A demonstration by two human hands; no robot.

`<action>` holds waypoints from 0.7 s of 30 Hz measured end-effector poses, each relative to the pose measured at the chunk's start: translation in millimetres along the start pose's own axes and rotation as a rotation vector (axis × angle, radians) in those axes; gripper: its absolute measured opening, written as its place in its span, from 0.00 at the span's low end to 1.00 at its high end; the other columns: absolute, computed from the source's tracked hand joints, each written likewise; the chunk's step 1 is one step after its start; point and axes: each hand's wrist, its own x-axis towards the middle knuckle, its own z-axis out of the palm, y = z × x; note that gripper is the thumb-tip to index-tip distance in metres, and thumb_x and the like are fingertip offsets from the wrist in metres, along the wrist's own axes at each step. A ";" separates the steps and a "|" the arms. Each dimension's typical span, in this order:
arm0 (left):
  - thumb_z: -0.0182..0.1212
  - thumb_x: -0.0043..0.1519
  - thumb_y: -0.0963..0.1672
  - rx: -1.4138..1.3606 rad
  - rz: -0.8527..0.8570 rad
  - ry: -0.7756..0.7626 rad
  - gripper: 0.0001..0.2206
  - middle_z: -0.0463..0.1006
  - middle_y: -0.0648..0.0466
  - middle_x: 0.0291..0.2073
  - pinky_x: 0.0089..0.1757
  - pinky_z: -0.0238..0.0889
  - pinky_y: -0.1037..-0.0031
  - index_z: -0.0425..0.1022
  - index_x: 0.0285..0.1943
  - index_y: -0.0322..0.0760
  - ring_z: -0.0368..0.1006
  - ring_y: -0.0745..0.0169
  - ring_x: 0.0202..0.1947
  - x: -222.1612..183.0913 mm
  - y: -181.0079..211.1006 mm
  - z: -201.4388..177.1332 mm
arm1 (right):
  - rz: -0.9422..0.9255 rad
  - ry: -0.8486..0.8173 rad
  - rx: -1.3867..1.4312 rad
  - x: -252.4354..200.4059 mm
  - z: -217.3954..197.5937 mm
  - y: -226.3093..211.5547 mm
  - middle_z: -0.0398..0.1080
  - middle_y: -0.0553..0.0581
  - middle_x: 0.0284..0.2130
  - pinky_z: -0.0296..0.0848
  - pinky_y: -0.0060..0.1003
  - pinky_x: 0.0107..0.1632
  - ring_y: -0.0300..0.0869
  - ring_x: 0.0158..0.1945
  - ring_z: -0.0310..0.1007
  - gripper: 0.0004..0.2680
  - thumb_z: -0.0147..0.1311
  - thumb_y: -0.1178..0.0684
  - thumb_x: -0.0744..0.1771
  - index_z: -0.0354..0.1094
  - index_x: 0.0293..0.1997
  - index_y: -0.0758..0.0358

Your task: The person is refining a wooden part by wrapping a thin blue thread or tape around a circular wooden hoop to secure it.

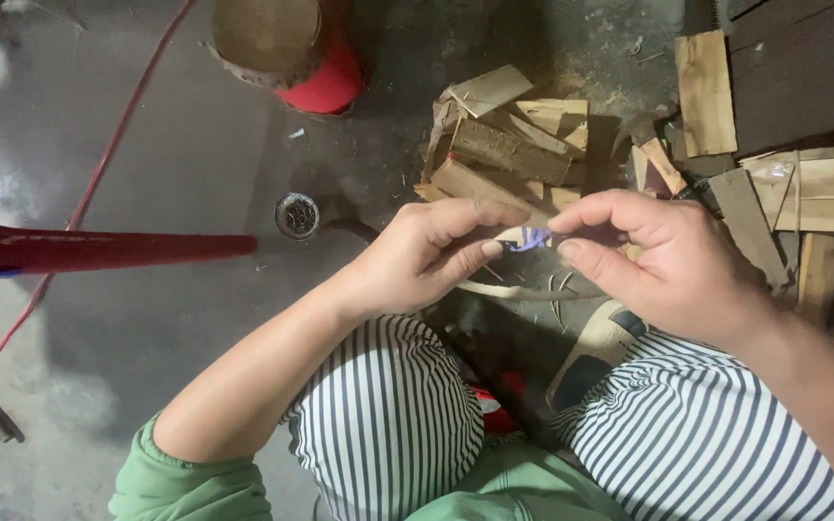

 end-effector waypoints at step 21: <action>0.62 0.68 0.38 -0.315 -0.101 0.063 0.10 0.79 0.53 0.48 0.48 0.71 0.81 0.75 0.57 0.33 0.74 0.70 0.44 2.4 -20.6 9.2 | -0.081 0.055 -0.085 11.1 -4.5 -7.3 0.76 0.57 0.22 0.61 0.23 0.18 0.34 0.20 0.72 0.05 0.55 0.67 0.66 0.74 0.45 0.74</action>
